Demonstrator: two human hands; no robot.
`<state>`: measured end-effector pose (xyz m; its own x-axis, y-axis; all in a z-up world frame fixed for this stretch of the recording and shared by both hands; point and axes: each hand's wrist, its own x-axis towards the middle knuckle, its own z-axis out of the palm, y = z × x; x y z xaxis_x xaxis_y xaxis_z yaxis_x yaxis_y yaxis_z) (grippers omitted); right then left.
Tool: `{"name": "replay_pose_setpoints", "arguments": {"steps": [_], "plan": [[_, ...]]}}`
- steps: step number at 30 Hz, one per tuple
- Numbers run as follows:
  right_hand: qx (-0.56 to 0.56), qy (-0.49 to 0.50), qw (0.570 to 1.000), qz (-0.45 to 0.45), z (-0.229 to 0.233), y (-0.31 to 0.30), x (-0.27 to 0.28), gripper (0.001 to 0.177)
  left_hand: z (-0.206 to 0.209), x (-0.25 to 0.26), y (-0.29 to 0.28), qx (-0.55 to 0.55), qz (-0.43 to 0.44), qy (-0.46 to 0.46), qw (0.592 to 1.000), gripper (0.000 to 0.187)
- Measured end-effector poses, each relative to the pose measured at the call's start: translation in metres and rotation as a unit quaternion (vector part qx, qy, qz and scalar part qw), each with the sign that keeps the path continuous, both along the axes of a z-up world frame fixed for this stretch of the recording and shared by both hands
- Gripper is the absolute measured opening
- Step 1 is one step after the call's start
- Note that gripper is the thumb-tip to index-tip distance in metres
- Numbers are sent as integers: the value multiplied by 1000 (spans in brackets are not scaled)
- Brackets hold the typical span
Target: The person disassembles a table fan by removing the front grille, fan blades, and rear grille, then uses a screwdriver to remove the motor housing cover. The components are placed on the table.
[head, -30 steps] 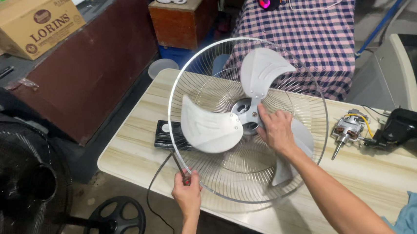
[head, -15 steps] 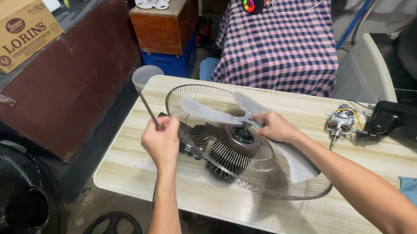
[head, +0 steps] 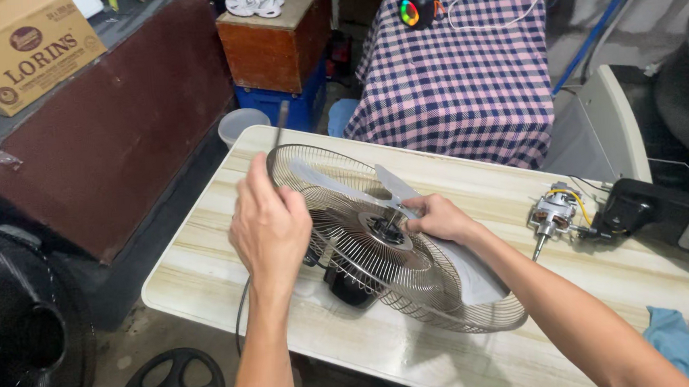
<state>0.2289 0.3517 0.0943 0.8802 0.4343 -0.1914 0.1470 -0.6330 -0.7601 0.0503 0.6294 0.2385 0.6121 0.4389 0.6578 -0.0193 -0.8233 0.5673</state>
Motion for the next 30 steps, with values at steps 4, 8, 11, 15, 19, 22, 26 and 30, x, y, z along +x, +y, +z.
{"name": "replay_pose_setpoints", "arguments": {"steps": [4,8,11,15,19,22,26,30], "plan": [[-39,-3,998,51,-5,-16,10,70,0,0,-12,-26,-15,48,998,39],[-117,-288,948,69,-9,-22,21,64,-11,1,-18,-97,5,-47,994,30],[50,13,999,15,-4,-28,23,51,-19,2,-20,-116,-5,-65,991,26],[53,80,995,22,12,-22,9,52,-16,2,-18,-93,-5,-34,995,24],[12,41,999,30,22,-16,-7,52,-3,-3,-24,-54,11,-11,998,31],[37,27,999,16,21,-13,-10,52,11,-9,-31,89,-20,-116,989,46],[83,34,996,19,17,-11,-7,51,25,-17,-46,208,-154,-29,965,32],[92,30,995,19,16,-9,-11,47,31,-17,-60,315,-173,108,927,10]]}}
